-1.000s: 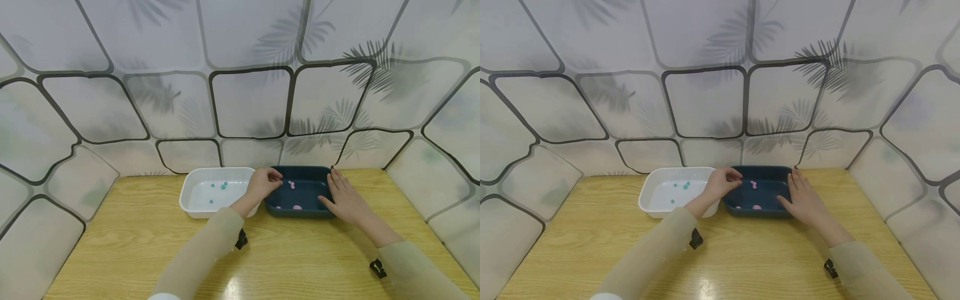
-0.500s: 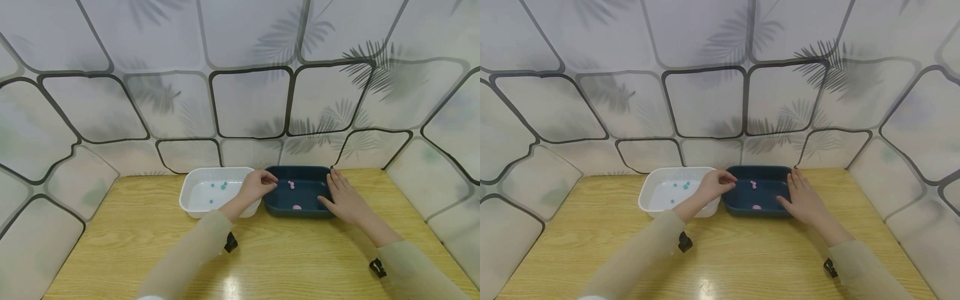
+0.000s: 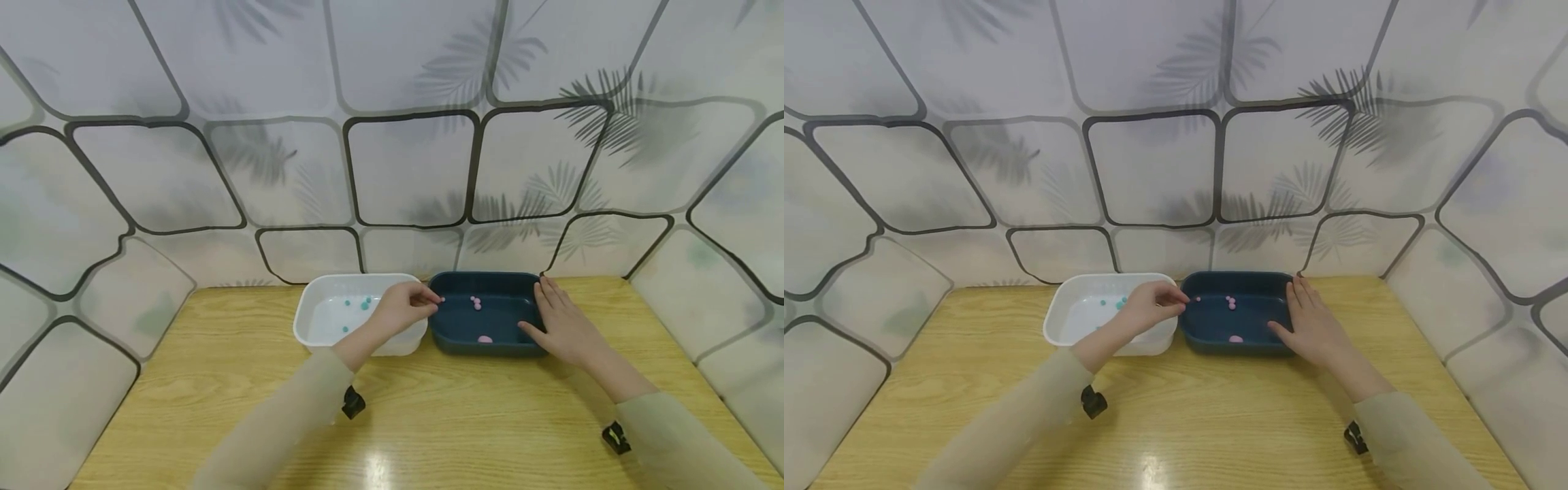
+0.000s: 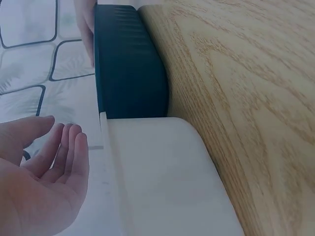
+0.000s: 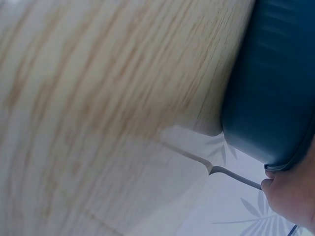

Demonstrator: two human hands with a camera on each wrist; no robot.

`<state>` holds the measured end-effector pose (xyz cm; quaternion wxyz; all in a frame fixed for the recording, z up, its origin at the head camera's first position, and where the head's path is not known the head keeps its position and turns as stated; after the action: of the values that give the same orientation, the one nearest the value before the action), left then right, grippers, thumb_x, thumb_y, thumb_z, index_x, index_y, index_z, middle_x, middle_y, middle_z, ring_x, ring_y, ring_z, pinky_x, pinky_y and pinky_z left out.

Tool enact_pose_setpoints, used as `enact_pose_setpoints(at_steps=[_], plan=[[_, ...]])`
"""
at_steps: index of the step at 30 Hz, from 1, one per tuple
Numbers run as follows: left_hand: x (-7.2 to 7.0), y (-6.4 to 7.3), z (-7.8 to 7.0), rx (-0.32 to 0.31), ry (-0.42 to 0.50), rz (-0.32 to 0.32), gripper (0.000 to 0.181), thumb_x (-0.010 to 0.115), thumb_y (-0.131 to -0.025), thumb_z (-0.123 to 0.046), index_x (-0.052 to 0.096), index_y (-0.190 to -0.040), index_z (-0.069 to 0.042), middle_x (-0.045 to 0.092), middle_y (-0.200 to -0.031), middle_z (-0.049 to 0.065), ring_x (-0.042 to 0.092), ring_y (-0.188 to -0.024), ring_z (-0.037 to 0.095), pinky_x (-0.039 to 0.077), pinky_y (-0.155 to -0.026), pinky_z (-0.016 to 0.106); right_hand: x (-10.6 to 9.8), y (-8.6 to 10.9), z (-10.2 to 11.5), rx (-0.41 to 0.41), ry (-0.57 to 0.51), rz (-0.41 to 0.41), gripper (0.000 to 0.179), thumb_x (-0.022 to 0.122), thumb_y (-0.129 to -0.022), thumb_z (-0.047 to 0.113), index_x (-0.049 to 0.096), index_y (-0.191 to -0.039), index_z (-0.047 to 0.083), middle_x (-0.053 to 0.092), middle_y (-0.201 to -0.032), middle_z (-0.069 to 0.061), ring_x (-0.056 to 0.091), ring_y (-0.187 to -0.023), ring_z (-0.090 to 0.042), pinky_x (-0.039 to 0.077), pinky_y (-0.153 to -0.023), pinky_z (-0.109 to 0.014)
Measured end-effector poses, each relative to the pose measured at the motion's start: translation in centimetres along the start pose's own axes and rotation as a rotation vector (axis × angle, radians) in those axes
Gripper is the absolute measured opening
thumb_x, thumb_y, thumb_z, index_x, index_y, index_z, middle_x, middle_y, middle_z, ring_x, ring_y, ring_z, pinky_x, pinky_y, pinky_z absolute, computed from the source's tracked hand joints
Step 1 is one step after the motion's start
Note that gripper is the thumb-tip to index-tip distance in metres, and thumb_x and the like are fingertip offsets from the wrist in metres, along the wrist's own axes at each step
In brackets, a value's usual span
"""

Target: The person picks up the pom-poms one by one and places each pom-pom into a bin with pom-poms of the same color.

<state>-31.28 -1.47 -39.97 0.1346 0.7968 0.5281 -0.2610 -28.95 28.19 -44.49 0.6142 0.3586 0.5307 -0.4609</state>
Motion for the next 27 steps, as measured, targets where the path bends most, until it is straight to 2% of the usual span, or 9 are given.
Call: enact_pose_setpoints(at_steps=[9, 18, 27], plan=[[-1.8, 1.5, 0.6, -0.014, -0.010, -0.006, 0.016, 0.072, -0.101, -0.010, 0.079, -0.114, -0.004, 0.079, -0.110, 0.012, 0.074, -0.101, 0.026, 0.061, -0.089, 0.030, -0.5, 0.2, 0.3, 0.013, -0.020, -0.018, 0.097, 0.059, -0.107, 0.050, 0.018, -0.161, -0.018, 0.015, -0.170, -0.040, 0.017, -0.159, -0.055, 0.019, -0.129, -0.070], [-4.1, 2.7, 2.3, -0.025, -0.012, -0.035, 0.015, 0.073, -0.099, -0.008, 0.079, -0.111, -0.002, 0.080, -0.107, 0.015, 0.074, -0.096, 0.023, 0.061, -0.082, 0.027, -0.3, 0.1, 0.0, 0.018, -0.055, -0.013, 0.094, 0.052, -0.110, 0.052, 0.015, -0.163, -0.016, 0.011, -0.172, -0.038, 0.013, -0.160, -0.054, 0.015, -0.131, -0.068], [-6.5, 4.5, 3.3, -0.039, 0.005, -0.053, 0.018, 0.072, -0.098, -0.006, 0.078, -0.113, 0.002, 0.080, -0.108, 0.017, 0.075, -0.096, 0.024, 0.061, -0.083, 0.028, -0.3, 0.5, -0.2, 0.009, -0.067, -0.030, 0.092, 0.054, -0.109, 0.049, 0.016, -0.163, -0.016, 0.013, -0.172, -0.038, 0.014, -0.161, -0.053, 0.014, -0.132, -0.066]])
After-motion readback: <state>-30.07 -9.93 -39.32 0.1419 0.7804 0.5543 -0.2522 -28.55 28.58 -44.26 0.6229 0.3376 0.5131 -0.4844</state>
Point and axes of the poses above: each hand's wrist, its own y-axis away from the middle knuckle, its own x-axis out of the palm, z = x × y, the point moved 6 cm from there along -y, towards the middle knuckle
